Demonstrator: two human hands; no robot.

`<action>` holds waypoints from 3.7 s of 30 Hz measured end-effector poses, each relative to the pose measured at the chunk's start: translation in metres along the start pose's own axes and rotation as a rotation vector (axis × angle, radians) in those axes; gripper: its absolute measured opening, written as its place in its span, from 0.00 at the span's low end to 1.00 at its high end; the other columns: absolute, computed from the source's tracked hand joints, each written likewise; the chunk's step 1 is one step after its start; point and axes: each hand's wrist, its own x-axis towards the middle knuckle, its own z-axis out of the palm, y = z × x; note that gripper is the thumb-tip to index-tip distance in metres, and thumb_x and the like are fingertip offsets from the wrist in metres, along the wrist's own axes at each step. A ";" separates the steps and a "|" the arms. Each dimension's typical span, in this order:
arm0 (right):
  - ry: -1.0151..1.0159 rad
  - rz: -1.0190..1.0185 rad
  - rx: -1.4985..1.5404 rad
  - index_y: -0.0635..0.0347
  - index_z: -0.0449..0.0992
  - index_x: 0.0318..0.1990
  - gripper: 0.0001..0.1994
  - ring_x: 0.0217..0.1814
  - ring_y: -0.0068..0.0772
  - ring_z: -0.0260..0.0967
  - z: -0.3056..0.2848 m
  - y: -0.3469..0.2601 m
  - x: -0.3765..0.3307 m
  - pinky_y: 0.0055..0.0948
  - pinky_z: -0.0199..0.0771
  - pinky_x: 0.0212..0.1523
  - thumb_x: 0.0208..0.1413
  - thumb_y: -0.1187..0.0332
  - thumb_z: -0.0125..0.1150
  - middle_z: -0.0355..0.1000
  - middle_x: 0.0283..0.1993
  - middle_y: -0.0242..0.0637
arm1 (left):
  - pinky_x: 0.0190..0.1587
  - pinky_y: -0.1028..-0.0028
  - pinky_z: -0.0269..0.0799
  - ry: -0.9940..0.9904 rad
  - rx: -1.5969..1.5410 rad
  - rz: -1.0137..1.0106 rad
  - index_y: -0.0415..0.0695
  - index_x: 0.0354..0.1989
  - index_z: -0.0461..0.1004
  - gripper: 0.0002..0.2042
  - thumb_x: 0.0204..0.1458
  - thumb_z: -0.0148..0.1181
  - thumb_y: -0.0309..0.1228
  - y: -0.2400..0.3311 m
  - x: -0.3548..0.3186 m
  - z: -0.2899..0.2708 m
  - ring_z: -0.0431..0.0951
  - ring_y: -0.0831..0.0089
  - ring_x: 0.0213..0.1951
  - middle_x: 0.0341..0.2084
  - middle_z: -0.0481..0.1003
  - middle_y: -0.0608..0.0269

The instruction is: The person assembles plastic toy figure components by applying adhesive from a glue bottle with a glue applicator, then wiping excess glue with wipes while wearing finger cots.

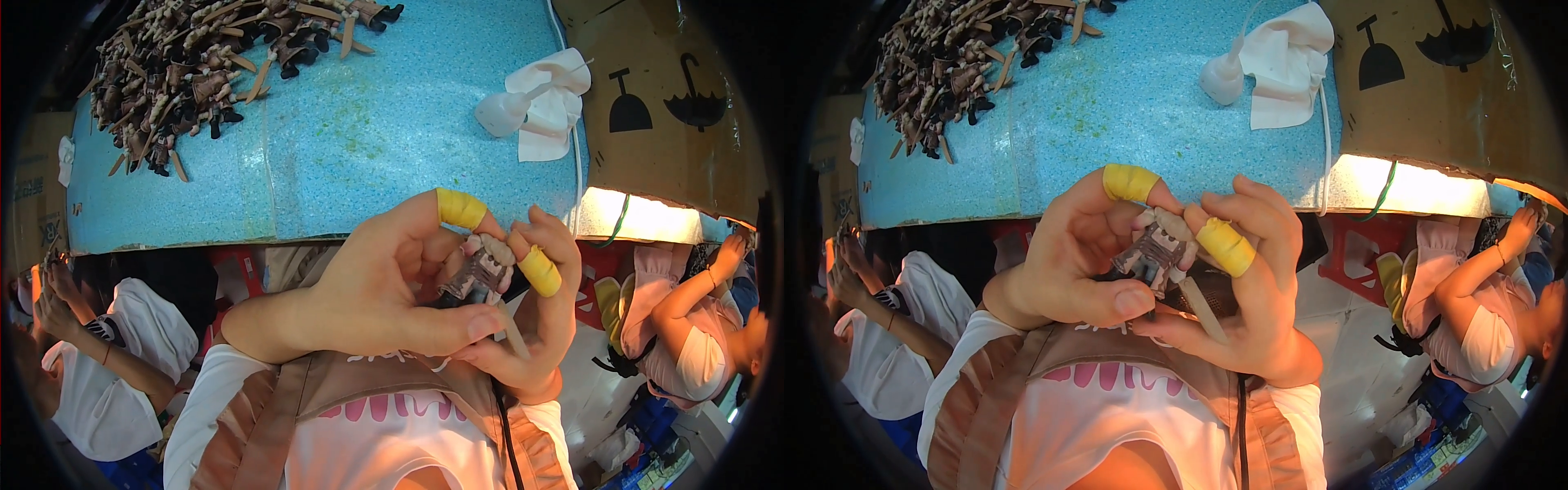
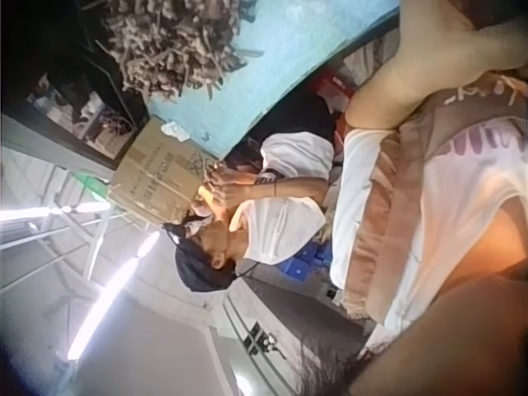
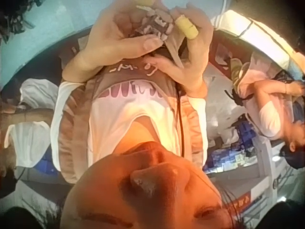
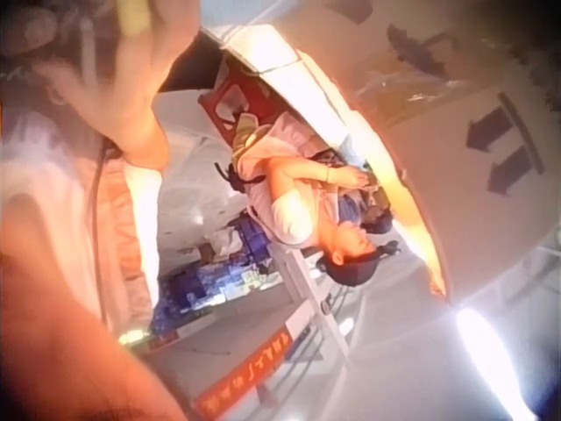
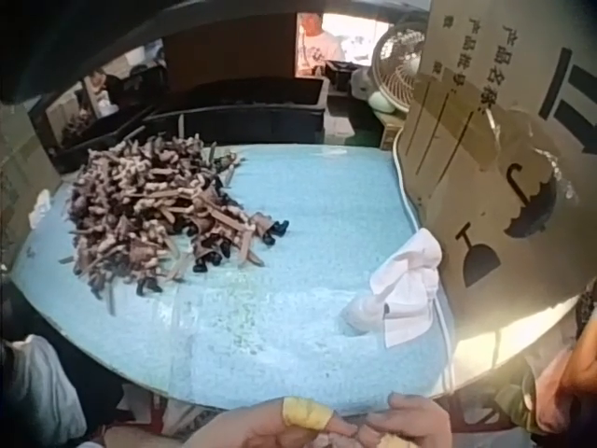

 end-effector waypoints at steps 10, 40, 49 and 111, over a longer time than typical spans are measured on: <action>0.004 0.100 0.194 0.68 0.69 0.46 0.39 0.47 0.47 0.61 -0.001 0.002 0.001 0.48 0.57 0.53 0.23 0.55 0.76 0.66 0.43 0.46 | 0.47 0.71 0.67 0.037 0.070 0.032 0.39 0.50 0.58 0.31 0.37 0.69 0.28 -0.009 0.001 -0.003 0.70 0.69 0.45 0.41 0.69 0.55; 0.003 -0.014 0.105 0.70 0.65 0.47 0.37 0.47 0.46 0.62 -0.001 0.009 -0.002 0.43 0.62 0.49 0.31 0.54 0.72 0.67 0.41 0.47 | 0.44 0.75 0.65 -0.008 -0.047 0.162 0.40 0.46 0.56 0.23 0.45 0.62 0.23 -0.021 0.001 -0.002 0.68 0.75 0.43 0.44 0.68 0.55; 0.118 0.173 0.659 0.66 0.60 0.52 0.33 0.46 0.40 0.64 0.011 0.014 -0.008 0.35 0.64 0.47 0.36 0.68 0.70 0.66 0.45 0.49 | 0.50 0.70 0.62 0.044 0.066 0.134 0.45 0.61 0.45 0.35 0.46 0.57 0.20 -0.022 0.004 -0.001 0.69 0.69 0.45 0.43 0.67 0.50; 0.289 0.014 0.246 0.66 0.70 0.40 0.18 0.44 0.44 0.68 -0.036 0.028 -0.026 0.33 0.71 0.42 0.37 0.77 0.64 0.63 0.47 0.52 | 0.47 0.65 0.65 -0.154 1.192 0.807 0.40 0.41 0.70 0.23 0.28 0.54 0.19 -0.042 0.059 0.027 0.71 0.61 0.36 0.32 0.71 0.59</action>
